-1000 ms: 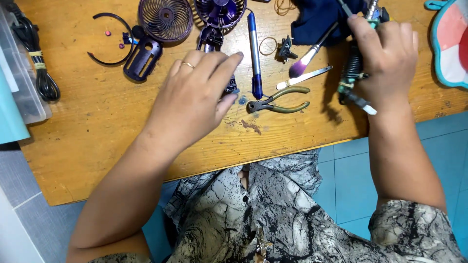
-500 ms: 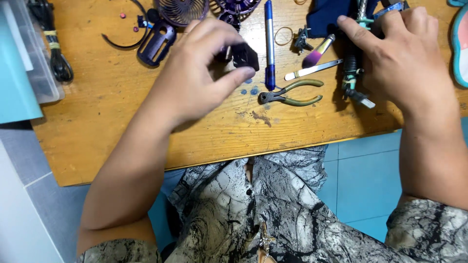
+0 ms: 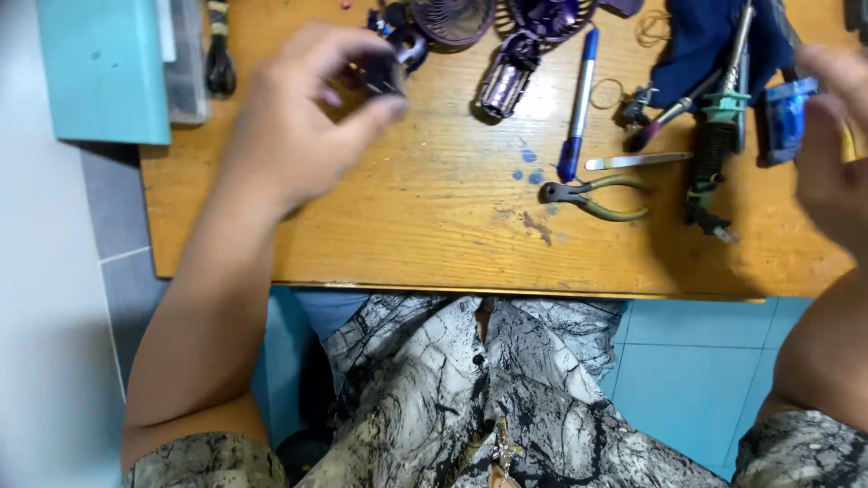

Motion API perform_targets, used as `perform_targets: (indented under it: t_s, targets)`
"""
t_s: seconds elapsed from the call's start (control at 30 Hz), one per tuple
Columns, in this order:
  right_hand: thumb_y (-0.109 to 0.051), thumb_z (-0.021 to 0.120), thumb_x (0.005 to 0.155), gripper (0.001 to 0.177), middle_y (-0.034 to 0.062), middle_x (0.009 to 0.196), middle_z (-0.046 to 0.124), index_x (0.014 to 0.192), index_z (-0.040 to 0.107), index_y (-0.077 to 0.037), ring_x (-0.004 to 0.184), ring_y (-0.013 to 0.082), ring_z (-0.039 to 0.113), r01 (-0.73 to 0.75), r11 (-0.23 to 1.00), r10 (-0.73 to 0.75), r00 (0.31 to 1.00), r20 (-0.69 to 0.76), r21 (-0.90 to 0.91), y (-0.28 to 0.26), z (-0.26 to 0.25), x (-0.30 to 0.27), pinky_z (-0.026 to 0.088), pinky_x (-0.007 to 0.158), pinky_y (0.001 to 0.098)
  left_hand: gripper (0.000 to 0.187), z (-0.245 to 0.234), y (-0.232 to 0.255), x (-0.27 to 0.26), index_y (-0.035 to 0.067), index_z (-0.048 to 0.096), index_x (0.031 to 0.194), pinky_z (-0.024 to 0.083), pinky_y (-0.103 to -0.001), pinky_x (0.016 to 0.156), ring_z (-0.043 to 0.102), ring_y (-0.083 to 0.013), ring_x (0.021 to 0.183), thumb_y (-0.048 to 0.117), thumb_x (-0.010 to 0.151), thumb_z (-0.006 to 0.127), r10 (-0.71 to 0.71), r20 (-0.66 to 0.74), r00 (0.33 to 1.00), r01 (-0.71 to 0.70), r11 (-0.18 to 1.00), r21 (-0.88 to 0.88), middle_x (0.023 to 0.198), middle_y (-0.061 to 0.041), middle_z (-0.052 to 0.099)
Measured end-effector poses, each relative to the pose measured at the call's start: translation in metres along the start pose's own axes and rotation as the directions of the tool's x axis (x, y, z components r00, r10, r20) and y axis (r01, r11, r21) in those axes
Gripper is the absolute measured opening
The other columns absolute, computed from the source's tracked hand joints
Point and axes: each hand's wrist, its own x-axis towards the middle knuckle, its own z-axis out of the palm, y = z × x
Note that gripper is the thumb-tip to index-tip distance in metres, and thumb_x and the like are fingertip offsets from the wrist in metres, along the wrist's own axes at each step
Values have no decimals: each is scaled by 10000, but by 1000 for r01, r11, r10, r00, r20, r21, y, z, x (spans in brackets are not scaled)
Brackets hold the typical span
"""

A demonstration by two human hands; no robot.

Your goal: Repairing a portable fan by soldering wires and reassembling the housing

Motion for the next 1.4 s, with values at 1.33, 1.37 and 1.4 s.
perform_targets:
  t_s: [1.33, 1.37, 1.4]
  targets:
    - [-112, 747, 1168, 178, 110, 1043, 704, 1301, 809, -14, 877, 338, 607, 257, 919, -194, 955, -226, 297, -140, 65, 129, 459, 838, 473, 880, 3, -30, 34, -32, 358, 1732, 221, -677, 1391, 330, -605, 1668, 271, 1222, 1007, -173, -214, 962, 252, 865, 434, 1776, -337, 320]
    - [-112, 747, 1168, 178, 110, 1043, 704, 1301, 809, -14, 877, 338, 607, 253, 922, -190, 955, -227, 292, -138, 67, 127, 459, 838, 473, 880, 10, -23, 32, -32, 358, 1732, 221, -677, 1391, 330, -605, 1668, 271, 1222, 1007, -166, -211, 963, 244, 867, 434, 1776, -337, 320]
    - [-63, 751, 1144, 177, 115, 1005, 677, 1303, 807, -10, 885, 353, 603, 201, 937, -141, 966, -216, 286, -136, 70, 126, 449, 843, 480, 858, 17, -15, 30, -16, 432, 1732, 310, -744, 1325, 361, -628, 1600, 419, 1198, 943, -38, -174, 984, 133, 806, 577, 1742, -361, 367]
